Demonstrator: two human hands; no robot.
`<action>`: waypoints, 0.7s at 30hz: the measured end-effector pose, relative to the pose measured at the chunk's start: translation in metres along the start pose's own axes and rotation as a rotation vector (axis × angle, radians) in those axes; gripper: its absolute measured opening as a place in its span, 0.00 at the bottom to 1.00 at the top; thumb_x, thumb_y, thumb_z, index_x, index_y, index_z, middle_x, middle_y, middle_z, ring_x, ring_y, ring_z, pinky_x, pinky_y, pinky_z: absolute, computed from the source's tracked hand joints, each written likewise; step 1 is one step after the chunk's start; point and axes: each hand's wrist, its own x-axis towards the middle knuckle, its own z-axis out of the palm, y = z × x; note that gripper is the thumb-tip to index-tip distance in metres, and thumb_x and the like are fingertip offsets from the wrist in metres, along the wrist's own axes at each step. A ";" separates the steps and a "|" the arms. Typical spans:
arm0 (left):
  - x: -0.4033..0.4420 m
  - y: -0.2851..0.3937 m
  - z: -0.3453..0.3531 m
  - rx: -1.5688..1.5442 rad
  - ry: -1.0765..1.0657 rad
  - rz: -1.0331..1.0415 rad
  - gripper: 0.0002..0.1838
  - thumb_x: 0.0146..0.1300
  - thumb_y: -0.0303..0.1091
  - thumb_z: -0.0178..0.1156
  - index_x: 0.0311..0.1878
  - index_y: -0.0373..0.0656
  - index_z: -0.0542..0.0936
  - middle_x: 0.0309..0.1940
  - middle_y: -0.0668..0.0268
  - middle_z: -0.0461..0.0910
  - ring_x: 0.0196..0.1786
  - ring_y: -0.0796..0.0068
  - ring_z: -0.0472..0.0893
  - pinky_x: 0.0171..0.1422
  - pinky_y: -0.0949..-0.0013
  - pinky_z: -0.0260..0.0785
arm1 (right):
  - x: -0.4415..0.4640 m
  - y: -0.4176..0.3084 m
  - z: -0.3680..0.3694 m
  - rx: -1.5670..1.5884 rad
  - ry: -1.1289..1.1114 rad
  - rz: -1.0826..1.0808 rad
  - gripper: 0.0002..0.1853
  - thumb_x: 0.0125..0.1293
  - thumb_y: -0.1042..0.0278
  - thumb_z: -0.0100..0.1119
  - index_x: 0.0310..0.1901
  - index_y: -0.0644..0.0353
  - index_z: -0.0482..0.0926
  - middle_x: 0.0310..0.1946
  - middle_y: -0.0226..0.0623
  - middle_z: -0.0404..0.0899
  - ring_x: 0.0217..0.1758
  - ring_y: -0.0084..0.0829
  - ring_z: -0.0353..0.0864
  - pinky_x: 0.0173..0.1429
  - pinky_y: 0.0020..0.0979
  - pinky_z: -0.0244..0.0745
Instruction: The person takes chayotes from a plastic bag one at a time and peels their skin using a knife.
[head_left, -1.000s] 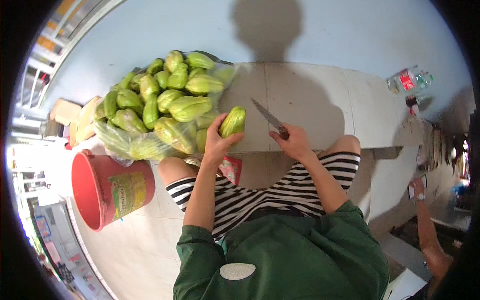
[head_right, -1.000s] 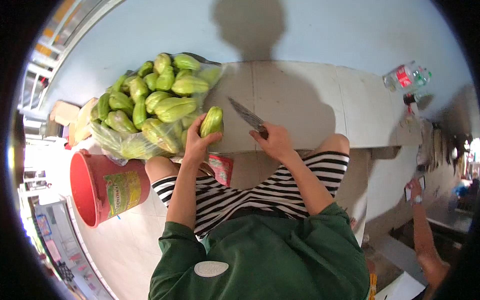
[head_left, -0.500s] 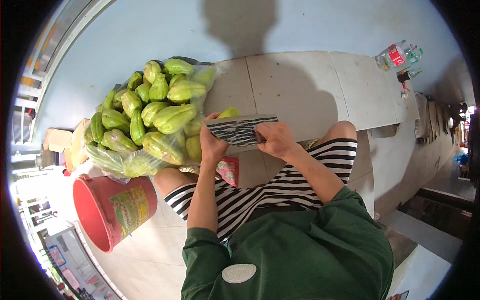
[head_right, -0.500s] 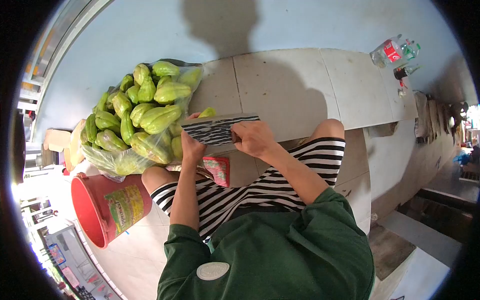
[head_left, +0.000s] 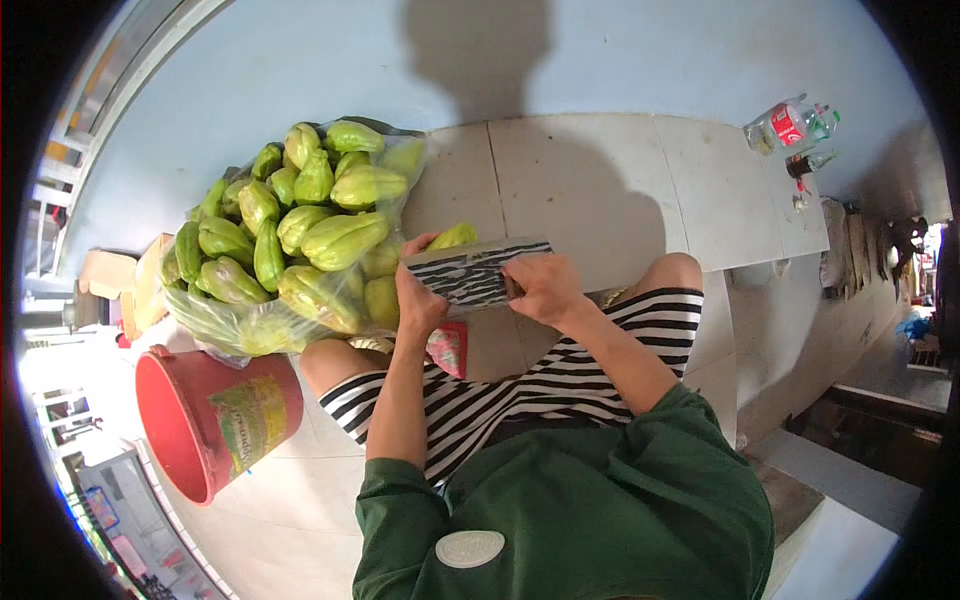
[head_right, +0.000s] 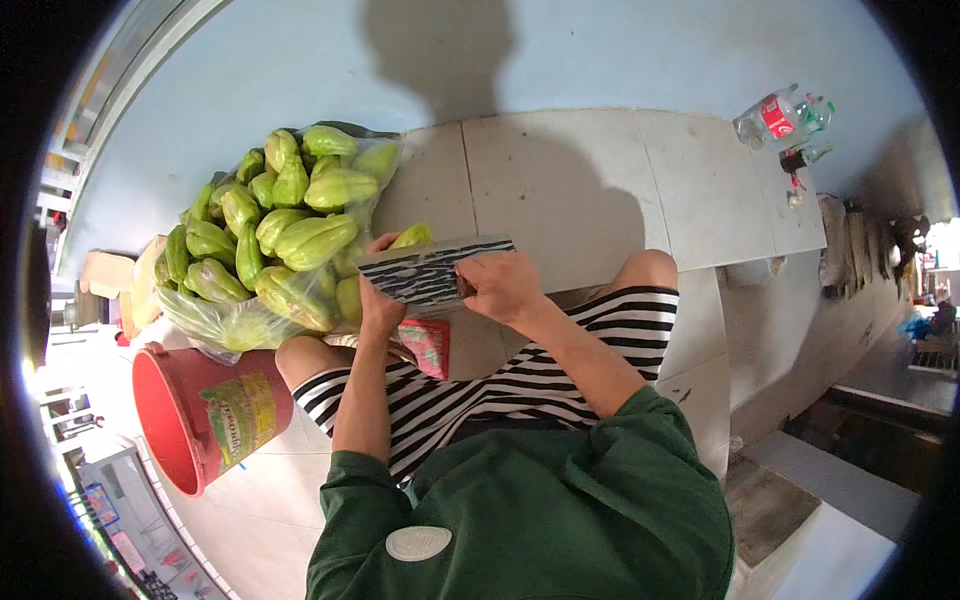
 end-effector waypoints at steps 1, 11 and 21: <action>0.001 0.004 -0.001 0.001 0.010 0.000 0.31 0.43 0.30 0.73 0.53 0.36 0.75 0.46 0.57 0.76 0.51 0.62 0.76 0.60 0.65 0.66 | 0.000 0.000 0.000 -0.011 0.006 0.011 0.16 0.38 0.67 0.67 0.32 0.57 0.75 0.22 0.34 0.76 0.26 0.38 0.78 0.29 0.37 0.71; 0.002 0.006 -0.006 0.008 0.019 0.077 0.32 0.39 0.29 0.73 0.52 0.36 0.75 0.44 0.56 0.76 0.49 0.58 0.77 0.58 0.64 0.68 | 0.006 0.016 0.002 0.029 0.000 -0.049 0.13 0.41 0.68 0.67 0.29 0.60 0.75 0.21 0.38 0.76 0.26 0.41 0.78 0.30 0.38 0.70; 0.006 0.007 -0.002 -0.354 -0.127 -0.331 0.37 0.46 0.35 0.75 0.60 0.39 0.71 0.51 0.61 0.75 0.52 0.64 0.77 0.60 0.62 0.70 | 0.015 0.066 -0.002 -0.104 -0.103 0.498 0.11 0.57 0.63 0.63 0.30 0.63 0.79 0.25 0.45 0.82 0.29 0.47 0.80 0.39 0.42 0.75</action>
